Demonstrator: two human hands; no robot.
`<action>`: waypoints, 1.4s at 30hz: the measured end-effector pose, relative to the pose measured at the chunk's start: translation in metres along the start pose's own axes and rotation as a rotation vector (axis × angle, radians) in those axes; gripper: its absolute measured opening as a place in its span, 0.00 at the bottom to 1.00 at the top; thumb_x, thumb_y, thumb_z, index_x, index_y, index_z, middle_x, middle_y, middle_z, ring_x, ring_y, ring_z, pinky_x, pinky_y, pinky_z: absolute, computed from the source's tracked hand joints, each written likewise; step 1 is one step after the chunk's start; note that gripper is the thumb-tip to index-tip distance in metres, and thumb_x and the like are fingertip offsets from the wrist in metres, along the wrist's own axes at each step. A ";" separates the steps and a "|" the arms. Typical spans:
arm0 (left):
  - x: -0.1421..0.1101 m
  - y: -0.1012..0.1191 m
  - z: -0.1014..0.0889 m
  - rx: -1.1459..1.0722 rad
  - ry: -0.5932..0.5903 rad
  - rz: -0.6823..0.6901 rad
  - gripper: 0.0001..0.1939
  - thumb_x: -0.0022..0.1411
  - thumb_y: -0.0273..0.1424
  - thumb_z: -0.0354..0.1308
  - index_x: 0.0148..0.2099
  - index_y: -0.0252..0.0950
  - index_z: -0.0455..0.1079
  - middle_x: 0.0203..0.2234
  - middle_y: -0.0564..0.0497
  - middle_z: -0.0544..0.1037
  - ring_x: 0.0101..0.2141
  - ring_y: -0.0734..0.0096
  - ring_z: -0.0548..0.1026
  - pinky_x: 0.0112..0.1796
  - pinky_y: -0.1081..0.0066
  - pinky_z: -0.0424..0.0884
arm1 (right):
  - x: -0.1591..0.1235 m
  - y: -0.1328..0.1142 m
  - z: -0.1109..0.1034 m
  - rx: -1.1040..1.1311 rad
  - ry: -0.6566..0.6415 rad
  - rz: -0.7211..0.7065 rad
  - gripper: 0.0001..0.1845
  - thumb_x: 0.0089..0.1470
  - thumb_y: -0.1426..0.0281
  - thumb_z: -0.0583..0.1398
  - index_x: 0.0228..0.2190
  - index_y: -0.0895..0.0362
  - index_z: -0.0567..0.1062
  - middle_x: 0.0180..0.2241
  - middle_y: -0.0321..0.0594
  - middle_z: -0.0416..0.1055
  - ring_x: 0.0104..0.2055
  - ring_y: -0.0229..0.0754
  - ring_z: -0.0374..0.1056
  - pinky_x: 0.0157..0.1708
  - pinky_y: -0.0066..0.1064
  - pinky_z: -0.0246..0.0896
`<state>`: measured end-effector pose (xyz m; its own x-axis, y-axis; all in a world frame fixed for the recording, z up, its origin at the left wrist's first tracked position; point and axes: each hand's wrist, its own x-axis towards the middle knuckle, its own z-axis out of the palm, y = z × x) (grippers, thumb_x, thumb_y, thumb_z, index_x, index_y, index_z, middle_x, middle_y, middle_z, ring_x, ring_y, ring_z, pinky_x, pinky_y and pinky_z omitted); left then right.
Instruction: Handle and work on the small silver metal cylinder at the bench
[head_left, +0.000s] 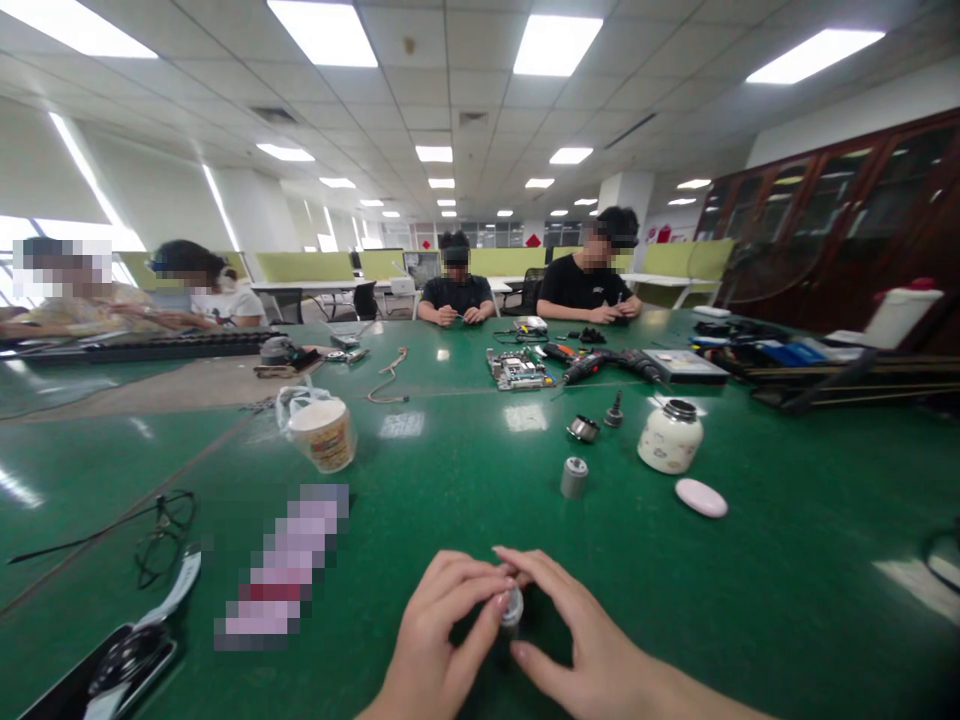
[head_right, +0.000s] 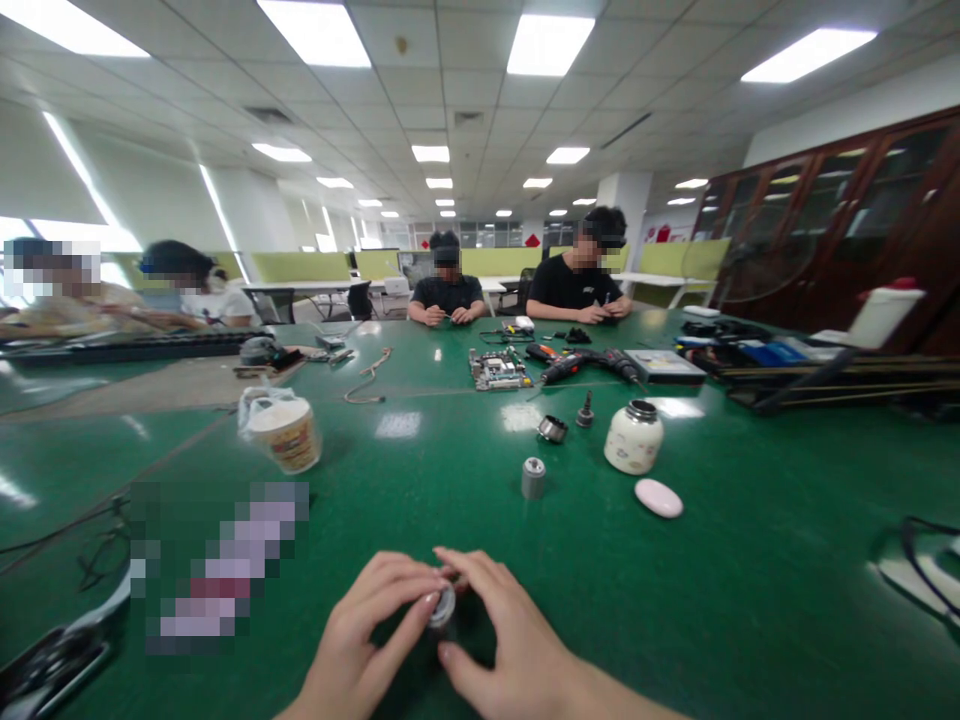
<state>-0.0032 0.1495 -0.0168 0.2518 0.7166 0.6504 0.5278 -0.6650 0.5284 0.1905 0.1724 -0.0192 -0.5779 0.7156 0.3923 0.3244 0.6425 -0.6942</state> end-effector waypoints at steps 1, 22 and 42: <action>0.000 0.000 0.000 0.007 -0.004 -0.007 0.11 0.62 0.26 0.56 0.46 0.39 0.74 0.39 0.47 0.79 0.41 0.68 0.74 0.42 0.68 0.73 | -0.002 0.001 -0.001 0.011 0.055 -0.016 0.34 0.51 0.74 0.58 0.59 0.55 0.58 0.53 0.48 0.66 0.53 0.46 0.63 0.55 0.41 0.57; -0.002 -0.002 0.003 0.114 -0.222 -0.214 0.15 0.54 0.40 0.64 0.43 0.39 0.75 0.35 0.46 0.79 0.42 0.57 0.72 0.42 0.59 0.69 | 0.021 -0.007 -0.012 -0.075 0.265 0.045 0.08 0.56 0.63 0.61 0.34 0.48 0.81 0.38 0.41 0.74 0.43 0.45 0.68 0.46 0.41 0.62; 0.000 -0.001 0.002 0.064 -0.250 -0.278 0.20 0.52 0.45 0.65 0.46 0.42 0.76 0.36 0.48 0.79 0.45 0.57 0.69 0.46 0.57 0.68 | 0.010 0.035 -0.020 -0.245 0.253 0.302 0.08 0.54 0.60 0.62 0.33 0.45 0.82 0.44 0.40 0.74 0.51 0.50 0.65 0.53 0.49 0.56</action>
<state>-0.0019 0.1503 -0.0185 0.2777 0.9025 0.3292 0.6514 -0.4288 0.6259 0.2111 0.2075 -0.0282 -0.2393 0.9056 0.3502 0.6355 0.4188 -0.6487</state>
